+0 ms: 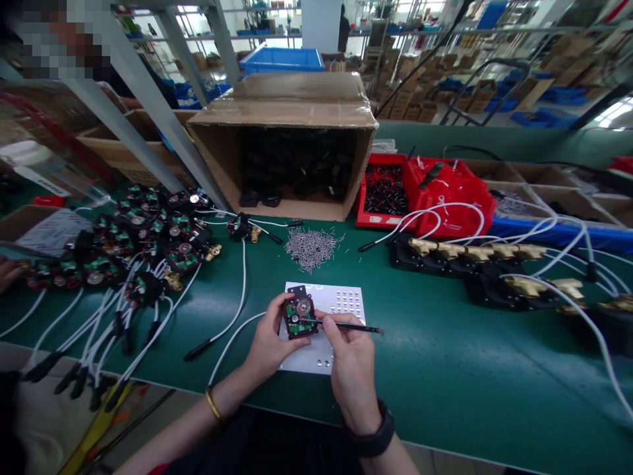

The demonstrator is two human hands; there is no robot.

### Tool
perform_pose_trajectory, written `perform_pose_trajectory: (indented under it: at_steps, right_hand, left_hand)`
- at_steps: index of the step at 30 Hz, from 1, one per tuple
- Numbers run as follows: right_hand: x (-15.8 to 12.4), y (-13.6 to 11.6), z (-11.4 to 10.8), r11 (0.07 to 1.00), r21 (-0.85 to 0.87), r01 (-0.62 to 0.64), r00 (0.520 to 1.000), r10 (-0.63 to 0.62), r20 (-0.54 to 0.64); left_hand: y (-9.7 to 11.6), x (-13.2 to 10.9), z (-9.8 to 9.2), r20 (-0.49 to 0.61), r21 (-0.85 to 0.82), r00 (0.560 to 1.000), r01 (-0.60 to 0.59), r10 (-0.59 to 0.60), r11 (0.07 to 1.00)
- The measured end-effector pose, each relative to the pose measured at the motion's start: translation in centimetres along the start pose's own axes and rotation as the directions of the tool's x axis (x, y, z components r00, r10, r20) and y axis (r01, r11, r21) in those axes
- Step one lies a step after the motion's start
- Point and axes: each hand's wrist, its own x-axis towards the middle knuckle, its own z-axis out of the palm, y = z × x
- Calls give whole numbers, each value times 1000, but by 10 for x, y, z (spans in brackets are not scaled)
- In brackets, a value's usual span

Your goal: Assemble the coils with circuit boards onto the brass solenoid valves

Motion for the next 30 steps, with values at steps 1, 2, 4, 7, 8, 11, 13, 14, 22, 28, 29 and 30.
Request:
perform_pose_trajectory:
  at_steps: [1, 2, 4, 7, 8, 11, 13, 14, 22, 28, 29, 30]
  right_hand:
    - [0, 0, 0, 1000, -2, 2, 1000, -2, 0]
    - [0, 0, 1, 1000, -5, 5, 1000, -5, 0]
    - [0, 0, 1, 1000, -9, 11, 1000, -11, 0]
    - [0, 1, 1, 1000, -9, 8, 1000, -8, 1]
    - [0, 1, 0, 1000, -12, 5, 1000, -5, 0]
    - [0, 2, 0, 1000, -28, 10, 1000, -10, -2]
    - [0, 2, 0, 999, -33, 26, 1000, -26, 6]
    - [0, 2, 0, 999, -34, 36, 999, -36, 11]
    - [1, -1, -2, 925, -280, 256, 966, -239, 95]
    - [-17, -3, -5, 291, -466, 835, 544, -566, 620]
    - [-16, -9, -5, 236, -455, 859, 502, -568, 653]
    - [-12, -16, -5, 206, -456, 866, 484, -579, 656]
  left_hand:
    - [1, 0, 0, 2, 7, 1000, -1, 1, 1000]
    - [2, 0, -1, 3, 13, 1000, -2, 2, 1000]
    - [2, 0, -1, 5, 21, 1000, -5, 5, 1000]
    - [1, 0, -1, -5, 33, 1000, -12, 12, 999]
    - [0, 0, 0, -12, 33, 1000, -17, 18, 999]
    - [-2, -1, 1, -29, 21, 999, -29, 29, 999]
    - [-2, 0, 2, -33, 12, 999, -28, 28, 1000]
    - [-2, 0, 3, -35, 10, 999, -26, 26, 1000]
    - [-6, -1, 5, -46, -68, 998, -50, 47, 996]
    - [-1, 3, 3, -32, -85, 999, 10, -13, 996]
    - [1, 3, 1, -29, -75, 999, 23, -25, 997]
    - [3, 4, 0, -27, -61, 999, 35, -37, 998]
